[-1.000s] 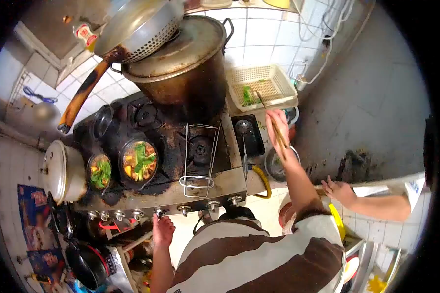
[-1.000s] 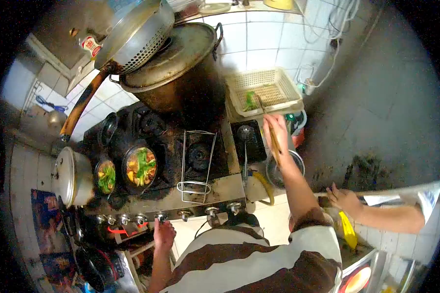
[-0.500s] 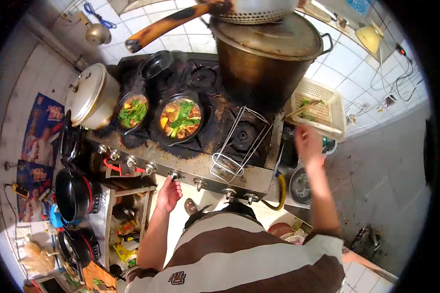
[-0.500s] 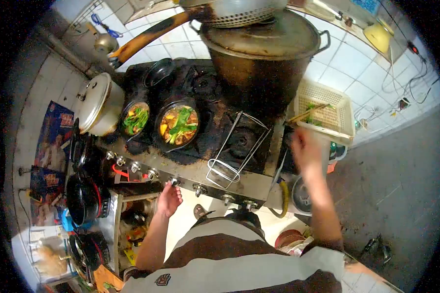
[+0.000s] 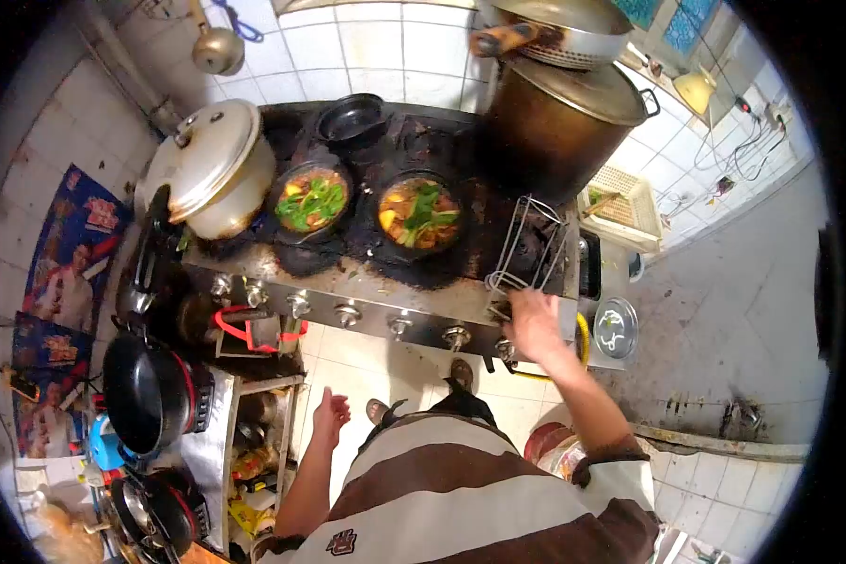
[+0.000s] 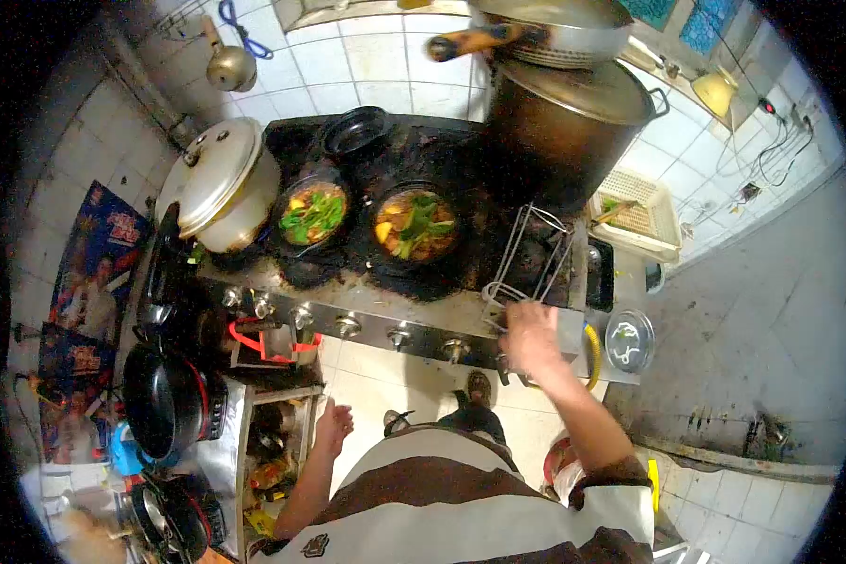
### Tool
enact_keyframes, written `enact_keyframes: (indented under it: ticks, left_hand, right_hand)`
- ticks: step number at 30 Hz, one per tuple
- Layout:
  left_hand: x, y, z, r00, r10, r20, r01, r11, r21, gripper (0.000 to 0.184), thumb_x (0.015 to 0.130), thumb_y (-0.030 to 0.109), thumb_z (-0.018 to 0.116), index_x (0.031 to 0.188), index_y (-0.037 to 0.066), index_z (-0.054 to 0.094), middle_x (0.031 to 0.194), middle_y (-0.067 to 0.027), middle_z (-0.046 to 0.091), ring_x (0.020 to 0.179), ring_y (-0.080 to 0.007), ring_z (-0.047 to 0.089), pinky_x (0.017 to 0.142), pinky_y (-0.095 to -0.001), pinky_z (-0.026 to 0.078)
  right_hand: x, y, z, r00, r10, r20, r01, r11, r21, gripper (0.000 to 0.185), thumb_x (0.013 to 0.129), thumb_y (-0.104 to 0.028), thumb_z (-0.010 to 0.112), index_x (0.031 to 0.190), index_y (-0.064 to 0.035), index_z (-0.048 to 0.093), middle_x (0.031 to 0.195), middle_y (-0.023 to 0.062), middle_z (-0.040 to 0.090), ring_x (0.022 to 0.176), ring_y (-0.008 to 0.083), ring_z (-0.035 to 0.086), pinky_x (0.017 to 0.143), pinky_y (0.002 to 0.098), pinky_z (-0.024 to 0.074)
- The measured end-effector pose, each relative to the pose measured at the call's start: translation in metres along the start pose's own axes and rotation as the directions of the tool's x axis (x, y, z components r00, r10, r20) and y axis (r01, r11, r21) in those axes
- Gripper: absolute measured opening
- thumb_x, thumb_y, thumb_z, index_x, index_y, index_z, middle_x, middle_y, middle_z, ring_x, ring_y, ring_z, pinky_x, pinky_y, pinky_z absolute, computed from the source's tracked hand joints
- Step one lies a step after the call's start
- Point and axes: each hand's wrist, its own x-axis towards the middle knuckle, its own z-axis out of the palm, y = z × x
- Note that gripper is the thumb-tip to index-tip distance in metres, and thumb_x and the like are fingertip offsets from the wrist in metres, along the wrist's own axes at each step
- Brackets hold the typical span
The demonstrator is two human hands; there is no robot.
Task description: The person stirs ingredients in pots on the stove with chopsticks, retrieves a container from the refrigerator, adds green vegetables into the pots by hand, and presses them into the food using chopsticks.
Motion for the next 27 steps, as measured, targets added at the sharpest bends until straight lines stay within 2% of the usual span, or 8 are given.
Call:
enact_keyframes:
  ticks: [1, 6, 9, 12, 18, 21, 23, 27]
  left_hand:
    - [0.002, -0.009, -0.028, 1.0, -0.018, -0.007, 0.018, 1.0, -0.022, 0.052, 0.088, 0.053, 0.044, 0.087, 0.003, 0.058, 0.067, -0.0037, 0.052, 0.059, -0.0136, 0.05, 0.056, -0.0263, 0.044]
    - [-0.003, -0.063, -0.147, 0.966, -0.144, -0.213, 0.143, 0.99, -0.018, 0.048, 0.089, 0.049, 0.045, 0.085, 0.002, 0.057, 0.064, -0.0035, 0.05, 0.054, -0.0133, 0.049, 0.05, -0.0253, 0.043]
    - [-0.006, -0.1, -0.204, 0.962, -0.168, -0.216, 0.16, 0.986, -0.051, 0.045, 0.09, 0.044, 0.046, 0.083, 0.0, 0.053, 0.059, -0.004, 0.048, 0.045, -0.0131, 0.044, 0.039, -0.0244, 0.038]
    - [-0.01, -0.131, -0.242, 0.943, -0.237, -0.235, 0.212, 0.969, -0.129, 0.041, 0.091, 0.04, 0.048, 0.081, 0.0, 0.053, 0.053, -0.0034, 0.045, 0.04, -0.0127, 0.041, 0.035, -0.0242, 0.034]
    - [-0.032, -0.153, -0.252, 0.931, -0.271, -0.247, 0.254, 0.962, -0.099, 0.033, 0.091, 0.036, 0.048, 0.077, 0.005, 0.048, 0.051, 0.0, 0.04, 0.039, -0.0095, 0.036, 0.033, -0.0215, 0.028]
    - [-0.04, -0.155, -0.247, 0.957, -0.197, -0.214, 0.187, 0.98, -0.063, 0.03, 0.091, 0.035, 0.048, 0.078, 0.007, 0.048, 0.053, 0.0007, 0.041, 0.039, -0.0092, 0.037, 0.034, -0.0212, 0.028]
    - [-0.041, -0.157, -0.236, 0.942, -0.192, -0.274, 0.176, 0.981, -0.082, 0.029, 0.09, 0.036, 0.049, 0.078, 0.009, 0.049, 0.054, 0.0008, 0.041, 0.04, -0.0091, 0.038, 0.035, -0.0209, 0.029]
    - [-0.052, -0.167, -0.221, 0.907, -0.243, -0.343, 0.195, 0.966, -0.169, 0.029, 0.088, 0.038, 0.05, 0.08, 0.011, 0.05, 0.054, 0.0008, 0.042, 0.04, -0.0091, 0.04, 0.036, -0.0203, 0.032]
  right_hand:
    - [0.003, -0.007, -0.011, 0.995, 0.075, 0.07, -0.07, 0.996, -0.061, 0.047, 0.068, -0.024, 0.065, 0.108, -0.0029, 0.05, 0.106, 0.0124, 0.052, 0.106, 0.0258, 0.045, 0.086, 0.0424, 0.0314]
    - [0.015, 0.002, -0.047, 0.904, -0.071, -0.422, -0.04, 0.968, -0.248, 0.019, 0.073, -0.009, 0.047, 0.091, -0.0072, 0.054, 0.083, 0.0088, 0.054, 0.087, 0.0248, 0.051, 0.08, 0.0431, 0.0339]
    - [0.008, -0.016, -0.109, 0.962, 0.048, -0.27, -0.124, 0.954, -0.273, 0.026, 0.069, -0.006, 0.054, 0.095, -0.0067, 0.056, 0.09, 0.0113, 0.058, 0.088, 0.0273, 0.054, 0.077, 0.0383, 0.0383]
    - [-0.004, -0.041, -0.162, 0.899, -0.112, -0.424, -0.033, 0.947, -0.319, 0.038, 0.066, -0.004, 0.061, 0.103, -0.0041, 0.052, 0.094, 0.0137, 0.059, 0.09, 0.0311, 0.055, 0.079, 0.0403, 0.0419]
    - [0.017, -0.077, -0.207, 0.907, 0.136, -0.399, -0.138, 0.99, 0.024, 0.044, 0.068, -0.01, 0.064, 0.107, -0.0064, 0.044, 0.081, 0.0149, 0.06, 0.077, 0.0336, 0.059, 0.068, 0.0419, 0.0465]
    - [0.046, -0.088, -0.207, 0.926, 0.116, -0.361, -0.082, 0.991, 0.107, 0.048, 0.067, -0.011, 0.063, 0.111, -0.0089, 0.042, 0.073, 0.0129, 0.058, 0.07, 0.0315, 0.06, 0.064, 0.0418, 0.0471]
    - [0.067, -0.093, -0.199, 0.95, 0.039, -0.308, 0.004, 0.991, 0.137, 0.053, 0.066, -0.013, 0.062, 0.113, -0.0029, 0.04, 0.087, 0.0226, 0.059, 0.08, 0.0354, 0.06, 0.073, 0.0422, 0.0473]
    - [0.119, -0.082, -0.171, 0.961, -0.065, -0.269, 0.095, 0.991, 0.097, 0.058, 0.066, -0.015, 0.063, 0.118, -0.0031, 0.039, 0.098, 0.0214, 0.058, 0.095, 0.0332, 0.057, 0.084, 0.0454, 0.0419]
